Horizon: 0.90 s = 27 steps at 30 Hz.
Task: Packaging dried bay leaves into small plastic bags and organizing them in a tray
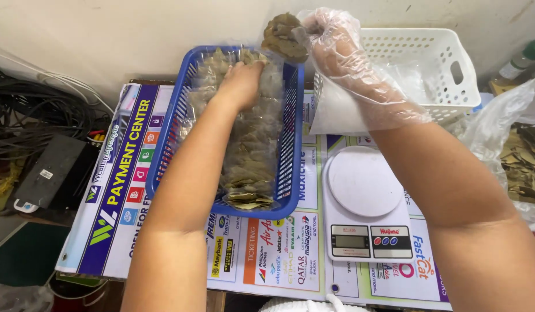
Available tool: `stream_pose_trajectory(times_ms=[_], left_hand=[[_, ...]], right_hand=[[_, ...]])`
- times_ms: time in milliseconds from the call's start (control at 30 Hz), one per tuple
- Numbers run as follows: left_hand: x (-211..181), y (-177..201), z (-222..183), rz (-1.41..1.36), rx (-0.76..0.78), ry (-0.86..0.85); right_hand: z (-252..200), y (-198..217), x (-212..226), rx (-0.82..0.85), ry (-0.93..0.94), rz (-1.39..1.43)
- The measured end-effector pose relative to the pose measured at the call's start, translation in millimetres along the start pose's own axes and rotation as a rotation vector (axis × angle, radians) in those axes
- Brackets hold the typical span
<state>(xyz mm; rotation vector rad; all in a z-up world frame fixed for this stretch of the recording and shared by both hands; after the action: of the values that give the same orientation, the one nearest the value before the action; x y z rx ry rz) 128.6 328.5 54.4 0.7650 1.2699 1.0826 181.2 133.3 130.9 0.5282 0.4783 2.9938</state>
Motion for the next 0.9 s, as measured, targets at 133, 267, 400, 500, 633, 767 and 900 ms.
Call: stream_pose_trajectory(times_ms=[133, 267, 400, 500, 633, 767, 900], left_hand=[[21.4, -21.5, 20.0, 0.114, -0.078, -0.153], [11.0, -4.0, -6.9, 0.005, 0.130, -0.119], [18.3, -2.5, -24.1, 0.024, 0.146, -0.209], [21.3, -3.6, -32.2, 0.042, 0.135, -0.271], [14.4, -1.5, -38.9, 0.100, 0.157, -0.276], [4.5, 10.1, -49.8, 0.091, 0.216, -0.198], [10.8, 17.1, -52.7, 0.068, 0.098, -0.274]], right_hand=[[10.7, -9.8, -44.4, 0.056, -0.169, -0.271], [12.0, -24.4, -57.4, 0.222, -0.321, -0.227], [10.2, -42.7, -61.1, 0.212, -0.438, -0.219], [11.8, -63.2, -60.2, 0.190, -0.309, -0.238], [4.3, -124.4, -96.9, 0.666, -0.608, -0.426], [-13.9, -112.7, -20.4, 0.869, -0.832, -0.422], [-33.4, -128.3, -57.5, 0.881, -0.695, -0.498]])
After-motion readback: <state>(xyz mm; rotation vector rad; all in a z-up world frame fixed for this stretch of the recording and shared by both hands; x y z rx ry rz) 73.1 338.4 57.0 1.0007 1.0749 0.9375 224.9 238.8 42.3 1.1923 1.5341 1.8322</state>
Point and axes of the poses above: each hand's wrist, its own z-axis towards the middle knuckle, its own y-axis out of the back of the hand, x = y × z, the point moved 4 cm from there along z, towards the middle knuckle, and after that the axes turned 15 degrees about -x, right-handed, at the moved point
